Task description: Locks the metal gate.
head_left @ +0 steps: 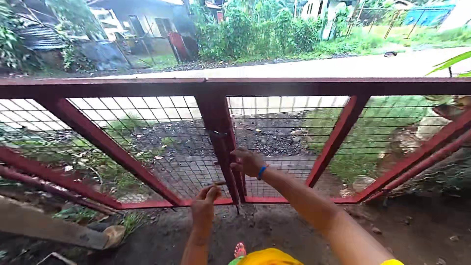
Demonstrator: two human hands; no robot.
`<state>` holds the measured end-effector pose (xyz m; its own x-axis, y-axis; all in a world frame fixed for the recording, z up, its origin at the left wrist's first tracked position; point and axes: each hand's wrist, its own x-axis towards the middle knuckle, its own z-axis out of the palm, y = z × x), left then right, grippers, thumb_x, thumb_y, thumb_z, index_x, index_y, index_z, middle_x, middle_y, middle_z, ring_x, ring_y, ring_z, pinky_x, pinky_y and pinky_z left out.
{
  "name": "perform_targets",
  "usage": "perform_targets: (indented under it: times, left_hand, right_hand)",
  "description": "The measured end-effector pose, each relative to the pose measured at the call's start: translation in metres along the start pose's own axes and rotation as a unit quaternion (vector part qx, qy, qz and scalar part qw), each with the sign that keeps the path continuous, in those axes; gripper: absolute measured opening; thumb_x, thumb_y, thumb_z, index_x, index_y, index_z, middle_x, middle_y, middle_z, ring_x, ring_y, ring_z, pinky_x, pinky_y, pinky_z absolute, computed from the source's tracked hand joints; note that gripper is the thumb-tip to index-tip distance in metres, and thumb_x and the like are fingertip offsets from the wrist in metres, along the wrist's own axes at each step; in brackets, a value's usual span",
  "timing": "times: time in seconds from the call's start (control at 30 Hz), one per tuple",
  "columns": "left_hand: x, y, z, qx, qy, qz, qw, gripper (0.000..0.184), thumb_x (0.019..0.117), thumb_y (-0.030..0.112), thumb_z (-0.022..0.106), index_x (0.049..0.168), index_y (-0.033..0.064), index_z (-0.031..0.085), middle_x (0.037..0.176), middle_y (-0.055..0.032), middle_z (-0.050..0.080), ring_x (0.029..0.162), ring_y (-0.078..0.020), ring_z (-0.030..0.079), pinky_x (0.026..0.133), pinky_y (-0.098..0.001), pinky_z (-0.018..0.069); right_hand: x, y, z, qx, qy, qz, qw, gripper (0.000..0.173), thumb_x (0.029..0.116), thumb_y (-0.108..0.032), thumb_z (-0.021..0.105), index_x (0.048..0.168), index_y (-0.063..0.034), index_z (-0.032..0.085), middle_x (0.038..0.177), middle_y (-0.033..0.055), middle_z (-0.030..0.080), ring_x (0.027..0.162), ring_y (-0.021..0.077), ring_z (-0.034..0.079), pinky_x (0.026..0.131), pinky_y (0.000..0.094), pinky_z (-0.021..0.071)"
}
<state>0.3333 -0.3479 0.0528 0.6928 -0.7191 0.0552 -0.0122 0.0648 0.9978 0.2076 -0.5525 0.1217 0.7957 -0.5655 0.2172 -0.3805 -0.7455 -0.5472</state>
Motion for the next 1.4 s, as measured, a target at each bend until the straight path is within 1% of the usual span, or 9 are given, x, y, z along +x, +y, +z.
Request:
perform_targets:
  times: [0.23,0.4,0.5,0.67,0.77,0.83,1.03,1.3,1.4]
  left_hand:
    - [0.137,-0.004,-0.008,-0.035,0.003,-0.022,0.999,0.025,0.1062,0.015,0.056,0.118,-0.0046,0.065,0.097,-0.0121,0.075,0.086,-0.0198,0.074,0.081,-0.0368,0.0640]
    - [0.186,-0.011,0.005,-0.035,0.015,-0.045,0.998,0.029,0.1077,0.016,0.051,0.122,-0.0067,0.060,0.096,-0.0119,0.071,0.083,-0.0164,0.071,0.080,-0.0357,0.0615]
    - [0.188,-0.014,-0.006,0.008,0.004,-0.052,0.999,0.030,0.1076,0.021,0.053,0.123,-0.0036,0.063,0.103,-0.0145,0.072,0.089,-0.0199,0.071,0.086,-0.0417,0.0600]
    - [0.199,-0.023,-0.004,0.039,-0.010,-0.017,0.999,0.028,0.1075,0.030,0.055,0.116,0.0056,0.065,0.092,-0.0087,0.071,0.077,-0.0185,0.069,0.074,-0.0401,0.0605]
    - [0.207,-0.011,0.005,0.044,-0.032,-0.004,0.999,0.026,0.1074,0.027,0.056,0.114,0.0038,0.066,0.093,-0.0092,0.072,0.079,-0.0186,0.070,0.077,-0.0403,0.0609]
    - [0.212,-0.002,0.009,0.057,-0.057,0.015,0.997,0.025,0.1068,0.027,0.057,0.112,0.0047,0.067,0.093,-0.0090,0.073,0.080,-0.0190,0.071,0.077,-0.0410,0.0618]
    - [0.246,0.009,0.025,0.065,-0.058,-0.022,0.996,0.020,0.1002,0.023,0.065,0.106,0.0062,0.073,0.091,-0.0072,0.076,0.082,-0.0182,0.073,0.078,-0.0425,0.0620]
    - [0.247,0.009,0.014,0.166,-0.103,0.030,0.980,0.029,0.1048,0.037,0.060,0.114,0.0111,0.070,0.096,-0.0082,0.073,0.080,-0.0212,0.071,0.074,-0.0475,0.0613]
    - [0.253,0.010,0.029,0.111,-0.095,0.020,0.989,0.026,0.0998,0.029,0.065,0.107,0.0049,0.071,0.090,-0.0082,0.073,0.078,-0.0187,0.072,0.075,-0.0437,0.0623]
  right_hand:
    - [0.123,-0.002,0.068,-0.074,-0.023,0.087,0.993,0.067,0.0971,-0.035,0.067,0.156,-0.0136,0.044,0.156,0.0161,0.047,0.126,0.0345,0.062,0.098,0.0535,0.0565]
    - [0.143,-0.011,0.054,-0.090,-0.014,0.102,0.991,0.048,0.1042,-0.035,0.055,0.147,-0.0127,0.057,0.136,0.0183,0.065,0.116,0.0356,0.068,0.098,0.0550,0.0558]
    - [0.130,0.000,0.062,-0.045,0.054,0.052,0.996,0.035,0.1044,-0.028,0.058,0.131,-0.0082,0.068,0.115,0.0170,0.073,0.103,0.0339,0.072,0.089,0.0579,0.0583]
    - [0.127,0.013,0.074,-0.077,0.171,-0.059,0.980,0.025,0.1000,-0.023,0.065,0.116,-0.0051,0.069,0.114,0.0154,0.068,0.087,0.0284,0.071,0.068,0.0485,0.0618]
    - [0.141,-0.011,0.049,-0.136,0.142,-0.014,0.980,0.041,0.0974,-0.020,0.067,0.135,-0.0075,0.061,0.136,0.0178,0.060,0.099,0.0329,0.071,0.073,0.0502,0.0624]
    - [0.156,-0.025,0.031,-0.177,0.055,0.086,0.979,0.047,0.0967,-0.024,0.067,0.141,-0.0095,0.059,0.133,0.0196,0.063,0.096,0.0389,0.071,0.074,0.0585,0.0598]
    - [0.176,-0.027,0.020,-0.155,-0.022,0.166,0.974,0.037,0.0985,-0.032,0.065,0.128,-0.0102,0.067,0.113,0.0205,0.071,0.104,0.0421,0.070,0.084,0.0659,0.0556]
    - [0.162,-0.021,0.036,-0.162,0.032,0.151,0.975,0.028,0.1009,-0.033,0.061,0.120,-0.0142,0.072,0.108,0.0184,0.072,0.096,0.0396,0.071,0.077,0.0643,0.0578]
    - [0.161,-0.032,0.019,-0.141,-0.006,0.173,0.975,0.028,0.1022,-0.033,0.060,0.117,-0.0127,0.073,0.110,0.0155,0.073,0.101,0.0365,0.070,0.083,0.0632,0.0571]
